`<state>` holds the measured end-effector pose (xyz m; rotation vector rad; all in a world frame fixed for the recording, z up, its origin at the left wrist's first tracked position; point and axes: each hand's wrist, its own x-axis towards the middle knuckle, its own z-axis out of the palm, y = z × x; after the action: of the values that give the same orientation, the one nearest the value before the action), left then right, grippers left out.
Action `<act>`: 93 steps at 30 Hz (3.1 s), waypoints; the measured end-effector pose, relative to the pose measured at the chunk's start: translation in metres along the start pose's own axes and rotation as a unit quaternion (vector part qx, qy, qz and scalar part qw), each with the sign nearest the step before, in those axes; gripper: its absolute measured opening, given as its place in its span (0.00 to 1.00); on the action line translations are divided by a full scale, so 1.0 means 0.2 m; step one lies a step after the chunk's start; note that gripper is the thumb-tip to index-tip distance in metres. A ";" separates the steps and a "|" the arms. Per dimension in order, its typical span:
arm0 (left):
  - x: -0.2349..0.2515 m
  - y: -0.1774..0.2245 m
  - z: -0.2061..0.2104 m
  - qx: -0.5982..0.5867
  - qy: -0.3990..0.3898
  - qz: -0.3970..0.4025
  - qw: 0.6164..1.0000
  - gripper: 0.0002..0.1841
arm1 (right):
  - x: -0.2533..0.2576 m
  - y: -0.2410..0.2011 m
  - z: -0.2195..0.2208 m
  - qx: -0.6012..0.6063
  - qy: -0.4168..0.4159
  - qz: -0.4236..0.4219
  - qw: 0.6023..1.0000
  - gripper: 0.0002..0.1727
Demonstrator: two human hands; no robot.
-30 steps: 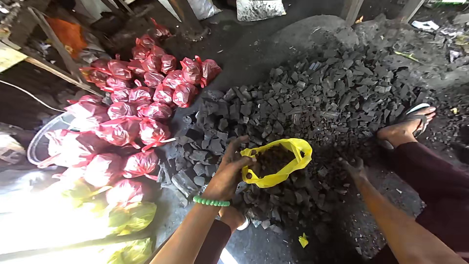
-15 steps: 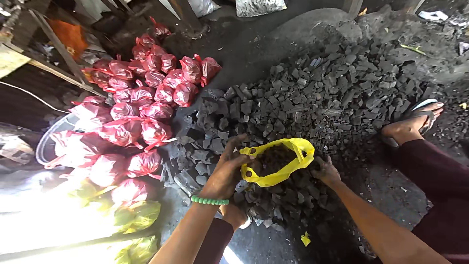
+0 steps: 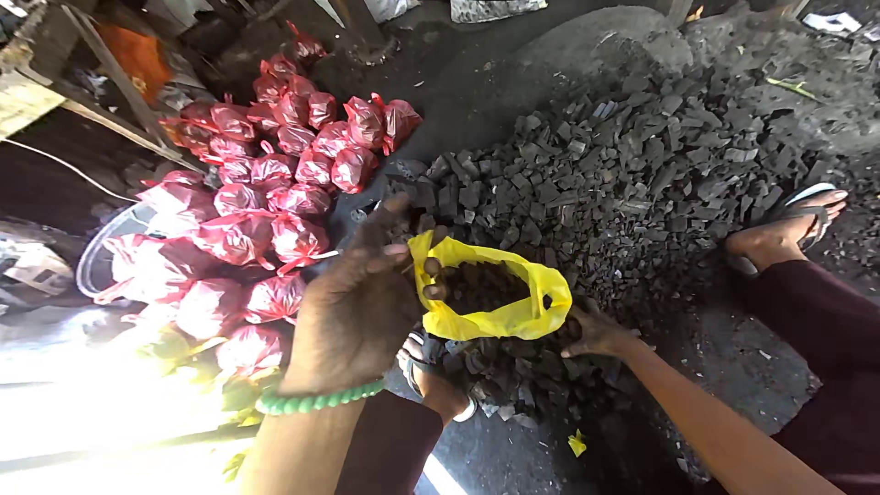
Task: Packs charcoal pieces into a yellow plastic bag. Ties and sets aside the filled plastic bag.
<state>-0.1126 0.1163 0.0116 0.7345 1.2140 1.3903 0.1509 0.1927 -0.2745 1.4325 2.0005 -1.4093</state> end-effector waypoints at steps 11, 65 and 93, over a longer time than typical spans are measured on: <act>-0.03 -0.04 0.00 0.036 -0.015 -0.020 0.999 0.30 | -0.14 0.03 -0.18 0.363 0.110 -0.060 0.924 0.31; -0.33 -0.15 0.51 0.246 -0.243 -0.005 0.938 0.12 | -1.20 -0.50 -0.67 0.093 0.387 -0.379 0.836 0.14; -0.48 -0.44 0.60 -0.094 -0.064 -0.258 0.959 0.30 | -1.00 -0.21 -0.09 0.199 0.436 -0.507 0.717 0.29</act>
<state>0.0473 0.0449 -0.0186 0.3324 1.0567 0.9883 0.2102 0.0976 -0.1037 1.2724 3.6837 -1.7917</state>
